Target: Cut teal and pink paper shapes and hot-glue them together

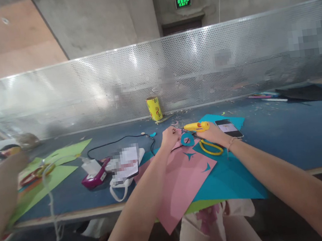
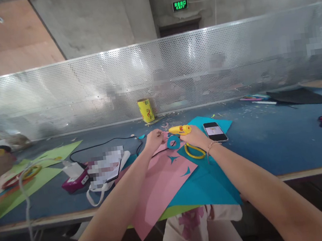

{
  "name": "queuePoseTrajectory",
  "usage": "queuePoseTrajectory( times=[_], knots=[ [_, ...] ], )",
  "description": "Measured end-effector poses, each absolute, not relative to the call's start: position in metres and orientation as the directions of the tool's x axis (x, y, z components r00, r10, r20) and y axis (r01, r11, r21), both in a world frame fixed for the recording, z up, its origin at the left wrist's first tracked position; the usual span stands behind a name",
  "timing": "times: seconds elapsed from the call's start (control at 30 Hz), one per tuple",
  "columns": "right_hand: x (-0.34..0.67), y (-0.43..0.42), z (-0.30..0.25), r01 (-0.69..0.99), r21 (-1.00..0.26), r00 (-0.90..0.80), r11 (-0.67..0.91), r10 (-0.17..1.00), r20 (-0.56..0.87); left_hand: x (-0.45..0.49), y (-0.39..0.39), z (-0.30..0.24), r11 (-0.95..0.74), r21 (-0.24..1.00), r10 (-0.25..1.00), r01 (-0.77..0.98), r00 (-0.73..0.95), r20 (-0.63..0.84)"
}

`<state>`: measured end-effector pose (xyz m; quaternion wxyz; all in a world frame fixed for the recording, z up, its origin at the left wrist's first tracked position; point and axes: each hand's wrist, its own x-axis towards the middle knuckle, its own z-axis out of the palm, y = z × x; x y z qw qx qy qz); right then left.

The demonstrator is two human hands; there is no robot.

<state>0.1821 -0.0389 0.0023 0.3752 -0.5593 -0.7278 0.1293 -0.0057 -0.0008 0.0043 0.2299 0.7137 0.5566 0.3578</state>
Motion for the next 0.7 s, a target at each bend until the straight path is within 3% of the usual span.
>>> queuePoseTrajectory(
  times=[0.37,0.7],
  knots=[
    [0.176,-0.049,0.011,0.717,-0.626,-0.030,0.305,0.912,0.410,-0.007,0.005,0.001,-0.282,0.745,0.957,0.604,0.124,0.261],
    [0.180,-0.042,0.007,0.502,-0.838,0.039,0.213,0.963,0.268,-0.009,0.012,-0.006,-0.277,0.786,0.960,0.553,0.131,0.246]
  ],
)
